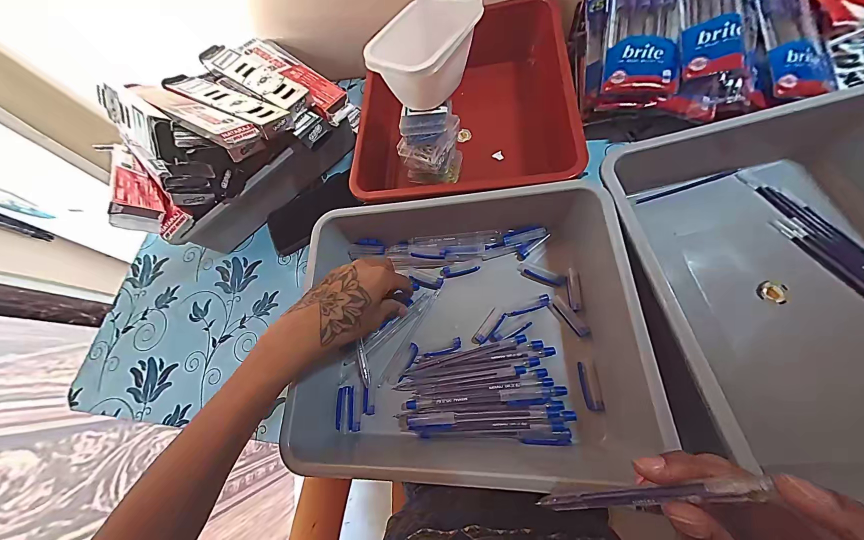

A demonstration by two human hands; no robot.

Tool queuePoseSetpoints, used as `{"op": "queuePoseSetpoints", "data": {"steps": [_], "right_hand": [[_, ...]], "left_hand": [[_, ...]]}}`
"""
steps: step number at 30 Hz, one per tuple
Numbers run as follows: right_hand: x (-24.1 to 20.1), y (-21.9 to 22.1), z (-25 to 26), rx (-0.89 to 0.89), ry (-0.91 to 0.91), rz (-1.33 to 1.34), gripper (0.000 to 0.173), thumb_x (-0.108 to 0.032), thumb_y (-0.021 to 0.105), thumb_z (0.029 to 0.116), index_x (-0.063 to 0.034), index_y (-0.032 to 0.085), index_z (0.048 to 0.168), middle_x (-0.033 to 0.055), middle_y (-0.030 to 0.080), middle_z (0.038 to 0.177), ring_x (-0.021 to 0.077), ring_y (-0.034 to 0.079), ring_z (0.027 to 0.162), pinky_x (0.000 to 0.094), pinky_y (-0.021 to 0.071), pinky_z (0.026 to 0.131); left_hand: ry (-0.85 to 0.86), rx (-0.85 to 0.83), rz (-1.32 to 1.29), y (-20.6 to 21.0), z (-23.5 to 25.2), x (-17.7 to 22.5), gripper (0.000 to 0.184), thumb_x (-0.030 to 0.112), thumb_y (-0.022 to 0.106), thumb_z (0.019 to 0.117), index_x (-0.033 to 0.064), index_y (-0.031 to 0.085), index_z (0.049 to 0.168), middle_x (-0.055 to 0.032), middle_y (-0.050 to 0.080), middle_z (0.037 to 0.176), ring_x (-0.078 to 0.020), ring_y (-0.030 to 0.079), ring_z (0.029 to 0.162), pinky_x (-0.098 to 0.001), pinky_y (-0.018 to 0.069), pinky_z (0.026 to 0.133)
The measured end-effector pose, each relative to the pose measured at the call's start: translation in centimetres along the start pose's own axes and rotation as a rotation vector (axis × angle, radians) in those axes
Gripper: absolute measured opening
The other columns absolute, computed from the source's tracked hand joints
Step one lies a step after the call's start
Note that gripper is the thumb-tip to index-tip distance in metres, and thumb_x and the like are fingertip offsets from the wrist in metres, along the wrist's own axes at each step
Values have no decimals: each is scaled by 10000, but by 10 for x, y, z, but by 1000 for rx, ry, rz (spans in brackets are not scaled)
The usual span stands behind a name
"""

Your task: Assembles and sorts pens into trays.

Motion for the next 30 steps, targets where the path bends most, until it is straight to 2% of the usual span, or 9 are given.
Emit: {"op": "queuePoseSetpoints", "data": {"steps": [4,10,14,18,20,21,23,25,30], "right_hand": [[2,4,0,1,-1,-2,420,-189,651,1016,-300,548,1409,-162,735,1188,4,718,1023,152,590,861],[1,6,-1,-34,12,-3,421,-198,637,1025,-308,530,1417,-162,736,1182,-1,715,1028,150,584,873],[1,7,0,-18,32,41,407,-205,634,1025,-307,534,1406,-165,738,1181,8,720,1024,160,590,879],[-1,1,10,-24,2,76,366,-261,565,1064,-333,542,1421,-178,728,1170,-16,705,996,139,571,843],[-9,-7,22,-158,-50,6,319,-276,482,1095,-287,531,1410,-165,686,1158,-40,665,1014,131,534,869],[-12,-9,28,-228,-86,-56,275,-263,464,1100,-239,540,1364,-129,663,1143,-40,651,1022,130,526,880],[-20,-2,38,-297,-147,-211,214,-214,480,1094,-172,602,1264,-34,638,1108,-11,639,1024,127,516,886],[-19,17,45,-340,-200,-397,215,-168,508,1078,-185,623,1259,33,618,1041,55,616,954,135,492,835],[4,52,45,-394,-299,-515,219,-136,507,1076,-109,646,1243,94,674,916,148,626,793,198,488,692]], "left_hand": [[1,-39,-16,6,4,0,106,103,723,933,38,765,1005,-134,687,894,-304,684,831,-483,548,743],[118,-12,-44,12,4,-20,127,-40,748,836,-16,730,960,-159,683,874,-326,684,848,-487,554,784],[8,-50,-16,7,0,-4,73,17,747,884,-1,724,951,-157,664,913,-320,670,875,-475,545,784],[-18,185,17,-7,-17,7,132,39,672,933,-40,690,1037,-189,681,943,-327,689,802,-487,572,720],[-21,418,34,-15,-36,24,168,116,609,933,12,695,1033,-81,667,770,-166,612,594,-327,515,552],[-34,511,1,-17,-46,37,181,158,595,951,30,703,1021,-45,660,724,-93,582,564,-245,487,537],[-59,623,-137,-10,-65,65,216,236,611,994,49,717,1007,-31,680,724,-13,597,616,-148,485,595],[-34,665,-309,5,-74,88,190,236,643,1003,62,716,1021,-39,729,833,21,631,713,-102,495,663],[28,774,-690,34,-71,109,136,128,668,990,25,723,1058,-23,752,1008,15,688,896,-129,572,802]]}}
Point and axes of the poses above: each hand's wrist, its own z-axis towards the middle knuckle, its own y-axis out of the palm, x = y × z, the point moved 2 cm from there along z, towards the middle knuckle
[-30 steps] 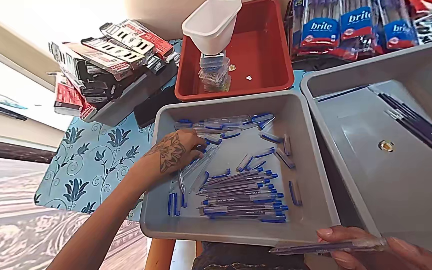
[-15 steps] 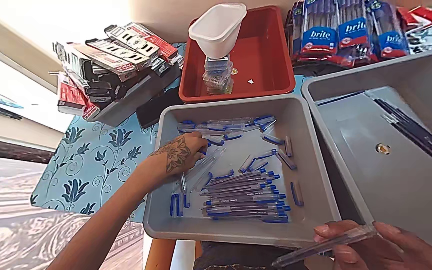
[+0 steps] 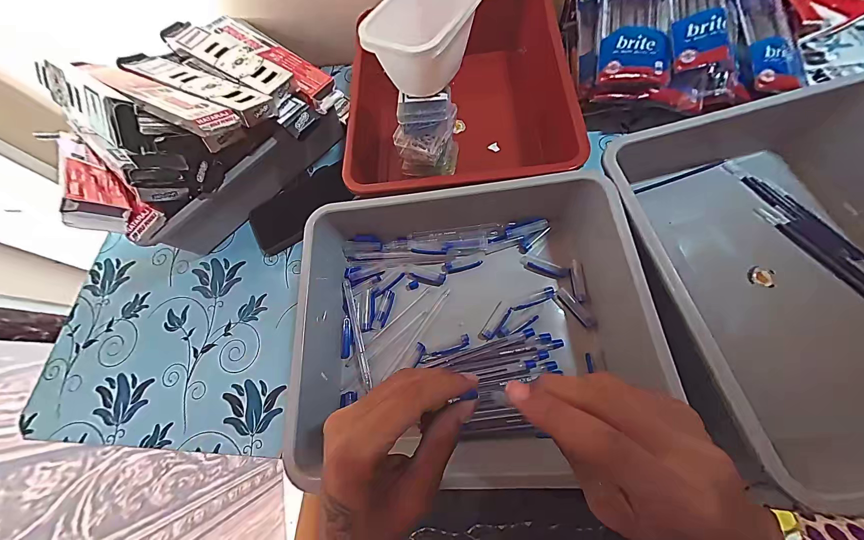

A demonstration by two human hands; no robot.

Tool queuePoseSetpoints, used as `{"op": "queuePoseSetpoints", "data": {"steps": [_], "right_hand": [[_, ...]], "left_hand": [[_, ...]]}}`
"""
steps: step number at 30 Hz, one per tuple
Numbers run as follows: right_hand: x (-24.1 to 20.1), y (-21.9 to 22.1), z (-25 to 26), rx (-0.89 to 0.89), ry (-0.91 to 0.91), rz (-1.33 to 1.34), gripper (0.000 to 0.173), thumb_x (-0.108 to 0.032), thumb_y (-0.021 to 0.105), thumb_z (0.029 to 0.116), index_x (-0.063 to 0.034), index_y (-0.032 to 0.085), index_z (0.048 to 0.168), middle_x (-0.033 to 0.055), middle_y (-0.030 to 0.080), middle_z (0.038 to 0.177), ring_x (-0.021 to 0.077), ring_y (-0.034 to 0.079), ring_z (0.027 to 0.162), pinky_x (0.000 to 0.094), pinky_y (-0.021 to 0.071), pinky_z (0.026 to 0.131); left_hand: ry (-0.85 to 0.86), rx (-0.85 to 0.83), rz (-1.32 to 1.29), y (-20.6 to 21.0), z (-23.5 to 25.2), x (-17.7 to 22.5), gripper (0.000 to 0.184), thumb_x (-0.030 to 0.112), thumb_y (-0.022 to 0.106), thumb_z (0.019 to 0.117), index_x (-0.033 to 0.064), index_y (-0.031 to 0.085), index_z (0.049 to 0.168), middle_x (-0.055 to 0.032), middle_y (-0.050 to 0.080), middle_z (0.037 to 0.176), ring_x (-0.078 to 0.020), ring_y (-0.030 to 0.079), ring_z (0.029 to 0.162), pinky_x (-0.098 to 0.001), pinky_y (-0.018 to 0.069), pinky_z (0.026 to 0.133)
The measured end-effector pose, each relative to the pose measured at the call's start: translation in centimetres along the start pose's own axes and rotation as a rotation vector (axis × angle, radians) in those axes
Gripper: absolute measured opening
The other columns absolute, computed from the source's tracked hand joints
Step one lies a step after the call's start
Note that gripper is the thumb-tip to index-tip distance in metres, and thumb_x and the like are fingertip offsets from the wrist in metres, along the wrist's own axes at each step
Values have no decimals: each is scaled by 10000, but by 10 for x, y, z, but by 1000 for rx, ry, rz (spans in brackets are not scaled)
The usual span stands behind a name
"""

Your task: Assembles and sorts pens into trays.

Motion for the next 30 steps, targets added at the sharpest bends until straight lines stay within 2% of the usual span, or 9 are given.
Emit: {"op": "queuePoseSetpoints", "data": {"steps": [3,5,7,12,19,23,25,27,30], "right_hand": [[-2,3,-3,11,51,10,178,-176,552,1067,-47,656,1133,88,735,928,123,661,816,176,502,748],[-1,2,-6,26,63,-4,155,-167,567,1059,-55,674,1067,83,746,955,110,686,879,170,520,804],[1,-1,-7,44,63,-31,143,-163,571,1056,-78,685,1061,69,750,979,113,689,926,181,522,839],[-2,-3,-5,22,44,-53,109,-152,569,1053,-123,668,1087,42,718,1014,130,652,954,209,495,866],[-4,-1,-7,2,50,-72,129,-148,535,1064,-136,649,1122,45,694,1019,131,636,949,219,490,861],[-6,1,-5,-2,26,-76,186,-111,514,1063,-79,694,1095,77,714,904,157,625,805,223,475,728],[-6,2,-5,-15,38,-54,211,-189,513,1081,-63,682,1084,80,702,864,148,620,770,212,468,691],[-6,3,-5,-19,50,-16,226,-268,554,1070,-59,639,1079,77,684,880,119,629,801,179,480,716],[-5,3,-5,-21,38,-14,145,-182,558,1064,-59,635,1051,91,685,930,109,650,873,163,499,766]], "left_hand": [[-57,71,-146,7,-3,-3,143,133,670,990,40,730,1080,18,751,1008,34,682,867,-124,573,778],[-74,74,-197,7,-4,-4,148,142,671,992,49,738,1085,29,753,1014,35,683,849,-123,577,755],[-78,63,-197,5,-5,-4,147,150,668,994,61,745,1083,28,753,1025,28,686,855,-126,579,753],[-43,22,-185,8,-6,0,141,132,667,994,39,746,1063,-2,752,1054,-4,695,965,-155,583,852],[-28,9,-158,9,-9,2,132,119,664,995,33,743,1057,-20,747,1057,-14,694,948,-159,583,840],[-3,7,-154,9,-8,1,127,131,657,1001,45,739,1046,-7,748,1054,-19,697,972,-166,582,866],[-8,-2,-174,9,-8,2,127,138,655,1002,50,737,1043,1,748,1052,-15,695,975,-163,580,864],[-21,-5,-194,8,-8,2,127,143,654,1002,54,737,1042,10,747,1045,-6,694,949,-153,582,837],[-28,-1,-173,9,-10,3,125,136,654,1002,54,740,1039,7,747,1043,-7,695,941,-153,584,832]]}}
Point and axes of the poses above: each hand's wrist, its own z-axis towards the middle knuckle, its own y-axis out of the palm, x = y × z, the point moved 2 cm from there along z, towards the middle knuckle
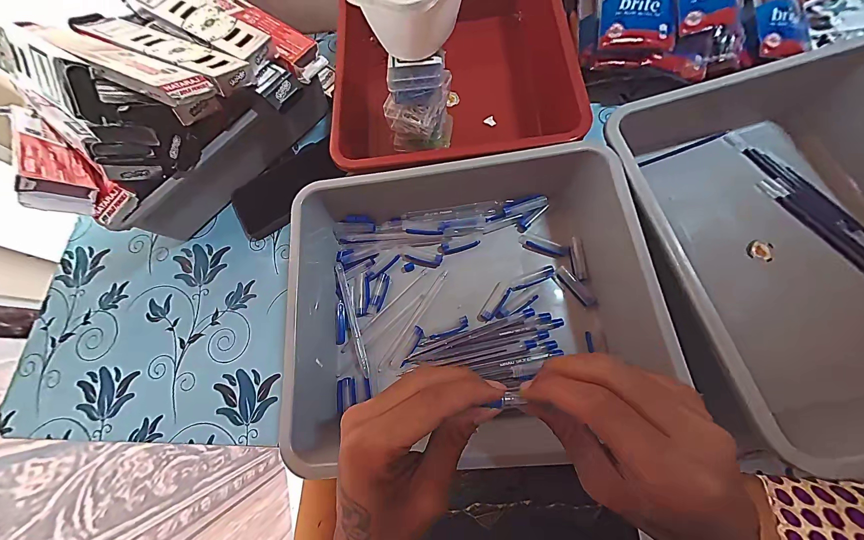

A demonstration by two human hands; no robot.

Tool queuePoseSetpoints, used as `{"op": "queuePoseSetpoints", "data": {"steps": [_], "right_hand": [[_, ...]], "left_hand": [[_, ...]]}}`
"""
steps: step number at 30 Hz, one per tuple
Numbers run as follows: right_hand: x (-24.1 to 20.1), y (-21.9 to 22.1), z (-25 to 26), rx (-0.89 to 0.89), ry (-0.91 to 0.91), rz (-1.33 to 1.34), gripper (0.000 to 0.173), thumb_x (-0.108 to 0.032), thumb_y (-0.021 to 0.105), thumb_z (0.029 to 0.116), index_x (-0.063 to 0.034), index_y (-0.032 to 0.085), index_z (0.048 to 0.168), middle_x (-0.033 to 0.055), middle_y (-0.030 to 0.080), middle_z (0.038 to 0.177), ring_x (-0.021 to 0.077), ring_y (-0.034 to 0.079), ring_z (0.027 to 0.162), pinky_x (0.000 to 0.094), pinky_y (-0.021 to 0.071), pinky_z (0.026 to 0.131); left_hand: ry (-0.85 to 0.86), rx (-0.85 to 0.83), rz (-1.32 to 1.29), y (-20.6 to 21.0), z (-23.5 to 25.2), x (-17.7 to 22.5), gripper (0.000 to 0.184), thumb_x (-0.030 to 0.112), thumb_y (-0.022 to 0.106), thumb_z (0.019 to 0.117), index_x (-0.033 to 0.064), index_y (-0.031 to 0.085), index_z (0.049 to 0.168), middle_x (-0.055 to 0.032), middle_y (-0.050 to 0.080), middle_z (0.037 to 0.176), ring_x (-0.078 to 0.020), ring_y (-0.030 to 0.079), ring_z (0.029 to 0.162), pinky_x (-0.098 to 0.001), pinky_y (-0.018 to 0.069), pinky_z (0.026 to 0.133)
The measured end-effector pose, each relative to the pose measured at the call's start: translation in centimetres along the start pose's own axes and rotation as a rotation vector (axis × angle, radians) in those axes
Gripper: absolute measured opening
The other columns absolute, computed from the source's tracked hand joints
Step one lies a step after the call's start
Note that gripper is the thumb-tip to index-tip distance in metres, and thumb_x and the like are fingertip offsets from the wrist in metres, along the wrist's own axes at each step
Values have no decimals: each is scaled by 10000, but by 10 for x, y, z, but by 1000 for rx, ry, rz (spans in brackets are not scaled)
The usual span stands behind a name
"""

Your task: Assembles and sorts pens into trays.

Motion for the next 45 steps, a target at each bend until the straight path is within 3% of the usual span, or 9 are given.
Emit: {"op": "queuePoseSetpoints", "data": {"steps": [6,13,17,22,24,27,33,38,45], "right_hand": [[0,1,3,-14,9,-34,278,-278,516,1085,-48,669,1059,84,681,851,126,643,797,187,491,704],[-1,0,3,-33,6,-61,291,-236,494,1089,-53,697,986,78,688,800,145,635,746,221,469,649],[-1,1,5,-45,-20,-54,182,-199,549,1068,-52,654,1040,85,703,878,137,663,826,200,505,722],[-3,4,8,-53,-20,-73,270,-195,504,1075,-46,704,970,65,661,743,159,619,690,236,463,615],[-2,6,8,-50,-13,-45,242,-232,537,1070,-40,684,1046,71,675,788,157,642,729,223,499,660],[-3,5,8,-40,-36,-49,185,-171,563,1053,-42,680,993,86,703,820,171,672,776,235,517,695],[-3,5,5,-95,-46,-43,287,-173,469,1069,-47,681,922,47,598,662,144,568,587,236,412,517],[-1,7,3,-56,-27,-57,234,-203,540,1068,-47,697,991,79,661,773,170,629,726,225,488,653],[5,-1,-7,41,-54,-93,135,-175,594,1045,-76,678,1007,73,712,858,158,638,787,233,479,727]], "left_hand": [[28,-5,37,1,1,1,136,155,641,1013,61,733,1047,12,746,1055,-2,693,963,-149,578,843],[29,-4,57,5,-1,1,131,146,648,1007,54,736,1037,4,749,1050,-5,696,970,-151,576,859],[28,2,49,3,-2,-2,133,158,654,1006,64,740,1045,14,749,1048,-2,699,939,-149,584,826],[27,-9,117,2,-4,-2,135,178,659,1007,78,736,1056,31,743,1055,5,695,957,-147,580,841],[14,-11,119,1,-4,-2,132,191,659,1008,100,732,1069,52,740,1071,15,694,965,-141,579,842],[21,-3,117,3,-5,-2,131,197,660,1008,104,729,1069,57,737,1063,18,693,953,-139,580,829],[79,-22,220,6,-7,1,143,183,618,1033,62,683,1070,-1,717,1066,4,682,996,-142,560,881],[-55,-46,165,9,-5,0,314,333,587,1033,37,689,1051,1,727,967,39,678,878,-122,570,795],[1,-19,203,14,-10,5,224,202,592,1037,5,696,1010,-57,716,940,7,666,873,-115,542,810]]}}
Point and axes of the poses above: each hand's wrist, its own z-axis towards the middle knuckle, its own y-axis out of the palm, x = y × z, the point moved 2 cm from there along z, towards the middle knuckle
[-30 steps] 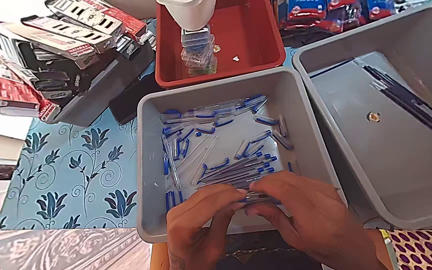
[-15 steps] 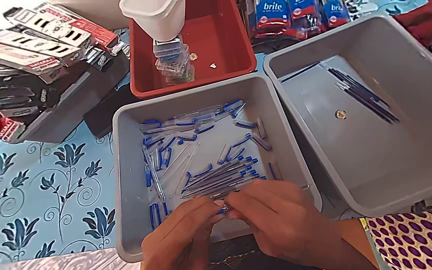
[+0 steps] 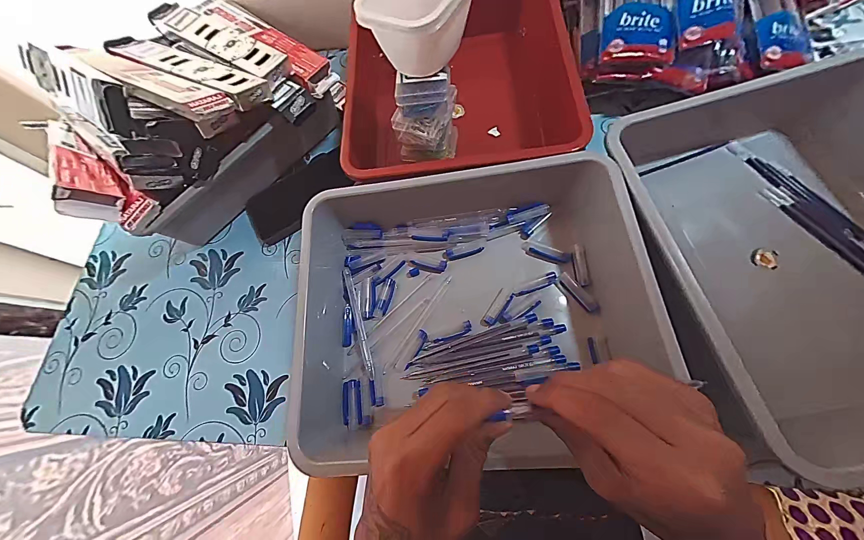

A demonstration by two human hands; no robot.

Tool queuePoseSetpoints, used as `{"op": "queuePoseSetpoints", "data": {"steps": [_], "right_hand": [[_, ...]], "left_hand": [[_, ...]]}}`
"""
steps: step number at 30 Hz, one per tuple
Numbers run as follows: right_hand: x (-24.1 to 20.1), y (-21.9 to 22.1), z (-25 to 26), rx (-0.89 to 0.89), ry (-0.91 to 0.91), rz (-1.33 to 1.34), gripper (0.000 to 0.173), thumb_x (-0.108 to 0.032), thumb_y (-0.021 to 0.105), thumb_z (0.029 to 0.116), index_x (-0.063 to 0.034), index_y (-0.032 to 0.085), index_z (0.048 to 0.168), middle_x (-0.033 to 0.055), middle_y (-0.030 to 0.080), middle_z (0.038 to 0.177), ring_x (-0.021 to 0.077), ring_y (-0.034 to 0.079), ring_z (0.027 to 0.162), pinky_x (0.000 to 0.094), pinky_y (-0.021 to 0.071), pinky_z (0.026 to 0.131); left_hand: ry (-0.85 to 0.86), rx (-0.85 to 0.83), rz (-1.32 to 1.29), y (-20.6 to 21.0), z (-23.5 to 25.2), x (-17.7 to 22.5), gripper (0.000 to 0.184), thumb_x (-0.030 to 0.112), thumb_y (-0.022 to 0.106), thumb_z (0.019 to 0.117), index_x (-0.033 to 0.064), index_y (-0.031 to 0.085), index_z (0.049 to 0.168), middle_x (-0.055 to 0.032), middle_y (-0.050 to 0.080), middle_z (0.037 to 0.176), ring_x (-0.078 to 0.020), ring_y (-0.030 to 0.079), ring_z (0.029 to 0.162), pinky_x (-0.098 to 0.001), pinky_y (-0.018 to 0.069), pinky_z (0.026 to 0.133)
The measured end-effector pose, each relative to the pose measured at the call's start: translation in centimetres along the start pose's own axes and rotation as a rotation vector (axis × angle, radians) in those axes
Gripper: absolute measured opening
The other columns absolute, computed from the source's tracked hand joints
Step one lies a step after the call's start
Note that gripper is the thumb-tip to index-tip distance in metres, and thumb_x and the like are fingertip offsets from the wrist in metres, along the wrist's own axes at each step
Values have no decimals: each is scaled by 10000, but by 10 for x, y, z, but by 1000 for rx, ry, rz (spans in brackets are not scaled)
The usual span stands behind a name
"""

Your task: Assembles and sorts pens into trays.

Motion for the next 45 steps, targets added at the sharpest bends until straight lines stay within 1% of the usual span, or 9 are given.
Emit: {"op": "queuePoseSetpoints", "data": {"steps": [7,13,17,23,29,32,38,42,45], "right_hand": [[0,-11,0,-144,14,262,378,-283,426,1108,-57,663,918,40,540,638,96,504,570,191,370,526],[-1,-2,5,-86,2,71,318,-296,493,1093,-55,677,997,71,640,723,137,599,658,209,453,596],[-1,0,4,3,14,-52,219,-250,571,1062,-71,677,995,76,700,825,173,620,754,243,476,699],[1,-3,4,-72,0,191,378,-276,426,1110,-49,670,933,42,549,644,100,513,583,199,373,533],[4,-3,7,-31,0,105,258,-268,514,1087,-59,653,1026,67,656,801,120,618,754,192,472,690],[4,-1,4,52,-42,33,232,-220,524,1078,-66,677,998,63,640,747,163,564,681,249,426,633],[4,-14,3,-130,-15,430,354,-227,381,1114,-49,643,954,35,585,685,51,545,626,144,405,575],[3,-12,-1,76,162,502,341,-315,394,1117,-41,594,1085,43,652,876,3,645,809,106,520,741],[10,-12,-7,207,268,585,168,-303,523,1081,-146,563,1123,-60,730,1090,9,695,1063,168,576,920]], "left_hand": [[234,36,143,-1,1,17,189,166,567,1052,20,638,956,-74,684,881,-64,686,894,-132,535,838],[58,9,110,4,6,7,361,293,487,1085,-14,629,958,-78,643,801,-7,625,749,-97,509,718],[-16,113,45,3,5,6,276,279,579,1039,18,630,967,-38,692,859,36,655,737,-89,546,691],[166,112,-15,-3,7,11,159,162,578,1051,48,623,949,-23,683,889,-2,677,847,-121,554,759],[84,184,-18,-4,11,6,192,268,602,1035,92,615,960,44,693,880,52,672,762,-93,560,673],[94,193,-31,-3,10,6,184,263,598,1038,95,616,963,48,688,884,54,669,755,-95,563,657],[271,-23,-122,-15,12,20,106,149,587,1047,48,601,1020,-23,657,914,-11,665,844,-128,547,774],[155,-55,13,-27,32,9,382,373,601,1028,142,554,1329,49,721,1022,32,689,890,-125,564,774],[156,-199,417,-36,56,-15,312,267,552,1056,11,676,1185,-77,725,953,-81,668,817,-185,535,734]]}}
Point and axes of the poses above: each hand's wrist, its own z-axis towards the middle knuckle, its own y-axis out of the palm, x = y × z, the point moved 2 cm from there along z, towards the middle knuckle
